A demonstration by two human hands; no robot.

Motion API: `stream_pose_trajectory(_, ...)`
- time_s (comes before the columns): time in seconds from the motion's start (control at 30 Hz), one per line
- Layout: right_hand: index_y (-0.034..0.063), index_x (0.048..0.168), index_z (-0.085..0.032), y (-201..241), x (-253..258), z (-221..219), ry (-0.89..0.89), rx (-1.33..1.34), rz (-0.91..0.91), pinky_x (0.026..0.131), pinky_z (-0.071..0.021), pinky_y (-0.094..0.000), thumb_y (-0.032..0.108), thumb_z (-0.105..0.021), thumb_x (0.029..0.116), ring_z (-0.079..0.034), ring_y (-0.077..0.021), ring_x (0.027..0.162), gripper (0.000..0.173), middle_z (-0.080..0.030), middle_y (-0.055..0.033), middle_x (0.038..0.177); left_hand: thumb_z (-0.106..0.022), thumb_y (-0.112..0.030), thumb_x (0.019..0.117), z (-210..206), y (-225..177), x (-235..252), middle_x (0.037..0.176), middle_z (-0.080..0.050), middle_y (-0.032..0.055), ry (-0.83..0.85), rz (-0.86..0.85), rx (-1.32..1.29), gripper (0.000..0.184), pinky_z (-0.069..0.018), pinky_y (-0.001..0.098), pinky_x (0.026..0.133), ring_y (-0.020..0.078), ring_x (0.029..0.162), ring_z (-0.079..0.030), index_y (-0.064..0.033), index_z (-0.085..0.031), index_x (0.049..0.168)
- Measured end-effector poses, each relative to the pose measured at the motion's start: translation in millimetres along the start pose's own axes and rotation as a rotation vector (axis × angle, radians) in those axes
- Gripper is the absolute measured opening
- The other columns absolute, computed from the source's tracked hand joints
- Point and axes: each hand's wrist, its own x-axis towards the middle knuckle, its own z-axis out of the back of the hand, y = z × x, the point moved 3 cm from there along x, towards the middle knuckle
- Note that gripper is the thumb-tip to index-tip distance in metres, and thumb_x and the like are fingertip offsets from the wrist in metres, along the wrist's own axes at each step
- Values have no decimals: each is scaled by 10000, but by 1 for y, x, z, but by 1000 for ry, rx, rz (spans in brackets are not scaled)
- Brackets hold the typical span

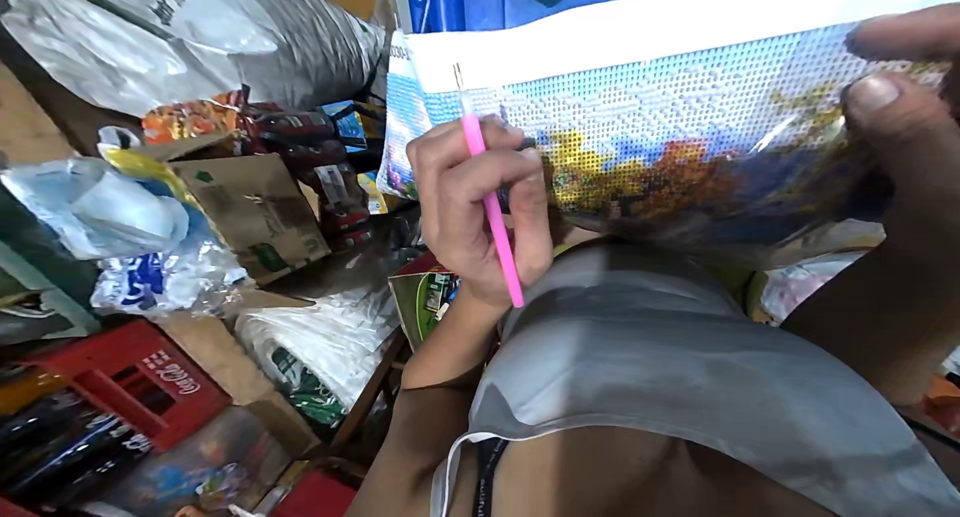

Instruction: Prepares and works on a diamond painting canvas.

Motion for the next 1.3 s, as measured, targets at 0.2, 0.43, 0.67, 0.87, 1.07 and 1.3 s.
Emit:
stream_pose_trajectory(0.2, 7, 1159, -733, 4, 1, -1, -13, -24, -10, 691, -495, -157, 144, -668, 974, -596, -14, 802, 240, -661, -32, 980, -546, -41, 1020, 7, 12, 10, 1066, -644, -19, -100, 28, 27, 150, -494, 237, 946, 61, 1094, -599, -101, -683, 1031)
stream_pose_trajectory(0.43, -14, 1156, -726, 5, 1, -1, -13, -25, -11, 700, -503, -165, 138, -663, 979, -599, -14, 803, 242, -662, -40, 981, -452, -65, 1086, 8, 9, 17, 1049, -690, -39, -137, 54, -113, 190, -536, 263, 920, 45, 1034, -643, -42, -629, 1152)
stream_pose_trajectory(0.67, -27, 1173, -725, 7, 1, -3, -12, -55, -39, 647, -471, -161, 146, -664, 981, -558, -21, 734, 265, -649, -68, 951, -558, -68, 1048, 0, 13, 69, 966, -607, -26, -69, 109, -287, 173, -545, 226, 724, 38, 822, -593, -22, -724, 1057)
stream_pose_trajectory(0.87, -25, 1188, -719, 7, -2, -5, -17, -33, -40, 650, -485, -160, 134, -670, 982, -579, -25, 743, 265, -656, -68, 948, -587, 3, 1009, -18, 19, 101, 892, -689, -10, 89, 212, -127, 92, -596, 257, 732, 47, 790, -674, 15, -677, 1017)
stream_pose_trajectory(1.07, -12, 1200, -718, 11, -6, -7, -8, -44, -80, 724, -520, -178, 146, -653, 986, -618, -37, 822, 273, -667, -52, 986, -608, 3, 994, -29, 23, 107, 892, -690, 20, 190, 228, -65, 91, -588, 232, 722, 39, 791, -674, 15, -695, 972)
stream_pose_trajectory(1.3, -1, 1195, -727, 12, -7, -7, -16, -36, -107, 671, -487, -181, 166, -647, 987, -594, -39, 784, 279, -667, -49, 953, -614, 1, 978, -35, 23, 111, 852, -679, 7, 200, 226, -21, 61, -573, 224, 684, 34, 759, -661, 1, -671, 954)
